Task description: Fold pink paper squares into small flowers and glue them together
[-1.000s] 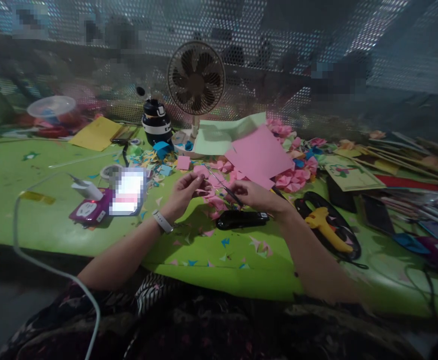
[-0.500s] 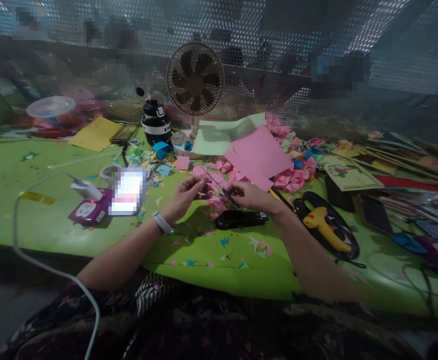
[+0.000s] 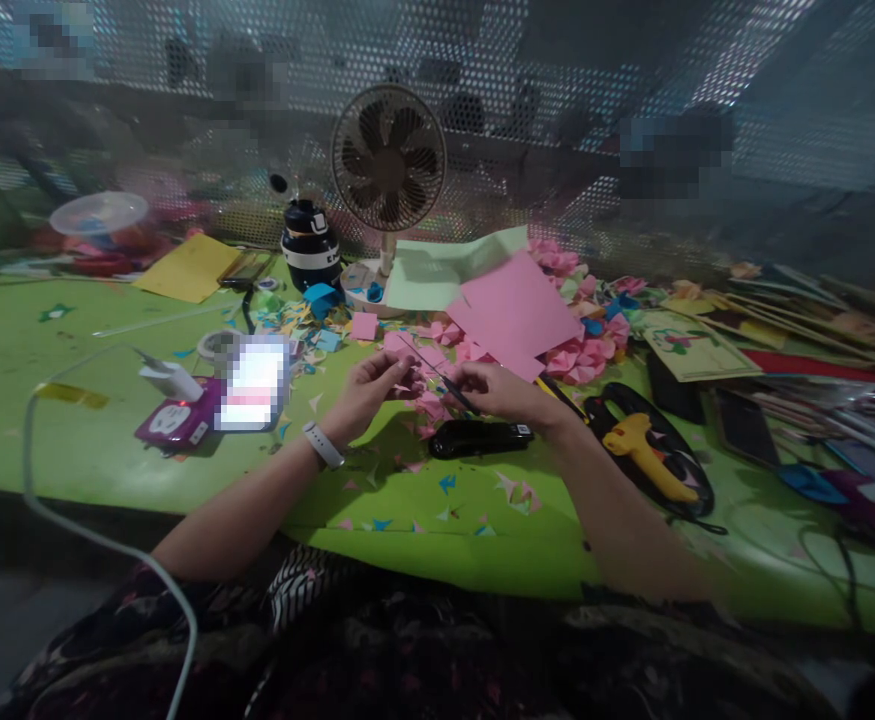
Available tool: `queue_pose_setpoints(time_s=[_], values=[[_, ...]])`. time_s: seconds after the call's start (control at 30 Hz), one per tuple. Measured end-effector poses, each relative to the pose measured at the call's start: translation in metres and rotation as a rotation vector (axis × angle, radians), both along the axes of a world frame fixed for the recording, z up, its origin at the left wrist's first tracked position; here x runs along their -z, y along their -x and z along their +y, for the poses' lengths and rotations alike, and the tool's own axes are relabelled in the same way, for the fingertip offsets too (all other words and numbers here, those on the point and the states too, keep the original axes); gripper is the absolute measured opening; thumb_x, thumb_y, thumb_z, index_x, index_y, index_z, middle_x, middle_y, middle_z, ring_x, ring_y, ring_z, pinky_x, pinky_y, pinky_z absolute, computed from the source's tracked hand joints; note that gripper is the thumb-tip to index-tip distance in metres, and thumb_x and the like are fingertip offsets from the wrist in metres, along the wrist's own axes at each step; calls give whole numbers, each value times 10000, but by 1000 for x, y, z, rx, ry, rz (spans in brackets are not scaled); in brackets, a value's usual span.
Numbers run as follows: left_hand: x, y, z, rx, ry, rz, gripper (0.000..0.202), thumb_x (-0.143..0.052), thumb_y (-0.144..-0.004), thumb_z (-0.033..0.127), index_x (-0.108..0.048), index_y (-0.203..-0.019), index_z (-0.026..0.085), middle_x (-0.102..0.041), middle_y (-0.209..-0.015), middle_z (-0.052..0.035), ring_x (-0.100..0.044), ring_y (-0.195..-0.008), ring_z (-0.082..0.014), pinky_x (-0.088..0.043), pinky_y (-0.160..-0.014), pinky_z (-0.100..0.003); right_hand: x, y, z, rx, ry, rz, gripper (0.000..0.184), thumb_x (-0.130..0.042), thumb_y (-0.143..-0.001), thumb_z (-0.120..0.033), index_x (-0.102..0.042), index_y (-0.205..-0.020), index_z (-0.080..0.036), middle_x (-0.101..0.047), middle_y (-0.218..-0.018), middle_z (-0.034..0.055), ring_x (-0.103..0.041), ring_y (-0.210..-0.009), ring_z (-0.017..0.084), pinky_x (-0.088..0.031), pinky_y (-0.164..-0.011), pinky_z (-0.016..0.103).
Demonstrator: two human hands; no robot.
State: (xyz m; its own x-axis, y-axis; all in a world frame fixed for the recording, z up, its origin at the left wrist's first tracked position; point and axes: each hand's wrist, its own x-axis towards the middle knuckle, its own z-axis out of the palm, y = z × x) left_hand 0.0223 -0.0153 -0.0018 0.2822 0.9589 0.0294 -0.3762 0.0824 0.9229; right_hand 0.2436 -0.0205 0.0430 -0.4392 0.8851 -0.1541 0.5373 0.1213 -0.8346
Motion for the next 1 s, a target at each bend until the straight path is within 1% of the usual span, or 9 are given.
queue_pose_setpoints(time_s=[0.13,0.27,0.4,0.53,0.73,0.9,1.0], values=[[0,0,0,-6,19,-14,490,-881,-653,521,-674,-880,140,-715,-789,-21,-683,-669,-118,-599,-714,-291,-1,2,0,16,15,35,532,-791,-655,-642,-596,-838,-183,-588,-784,11,-518,-730,150,-386,-656,288],[-1,0,0,-7,8,-27,473,-883,-655,512,-675,-865,144,-709,-779,-14,-681,-681,-115,-603,-732,-295,-1,3,-1,30,12,45,532,-797,-649,-653,-585,-818,-195,-580,-783,18,-516,-738,156,-395,-653,293],[0,0,0,-9,-4,-24,456,-875,-669,510,-676,-858,147,-705,-774,-10,-682,-682,-114,-608,-744,-300,-1,3,-1,23,5,59,527,-766,-682,-670,-568,-808,-199,-560,-781,16,-505,-732,152,-393,-650,296],[2,0,2,-5,11,-11,445,-871,-680,500,-671,-867,150,-709,-780,-10,-689,-682,-116,-609,-759,-306,-2,3,-2,23,-6,27,526,-727,-717,-693,-551,-810,-206,-532,-761,7,-473,-713,148,-371,-627,293],[3,2,4,-12,47,-22,450,-878,-672,496,-668,-870,151,-717,-773,-14,-694,-676,-117,-601,-721,-281,-1,3,-1,-19,-60,-33,529,-642,-774,-719,-510,-773,-207,-492,-736,-7,-437,-689,139,-334,-623,286],[2,2,4,-27,62,-33,461,-880,-666,503,-661,-868,151,-715,-763,-12,-691,-668,-116,-597,-711,-278,1,2,0,-66,-104,-57,501,-604,-823,-690,-560,-820,-191,-544,-779,6,-478,-716,148,-359,-653,283],[2,1,3,-15,43,-20,457,-874,-680,501,-652,-868,149,-707,-755,-6,-685,-657,-111,-594,-703,-276,1,3,-1,-46,-110,-76,484,-619,-820,-666,-571,-825,-185,-575,-788,18,-506,-725,156,-383,-662,287]])
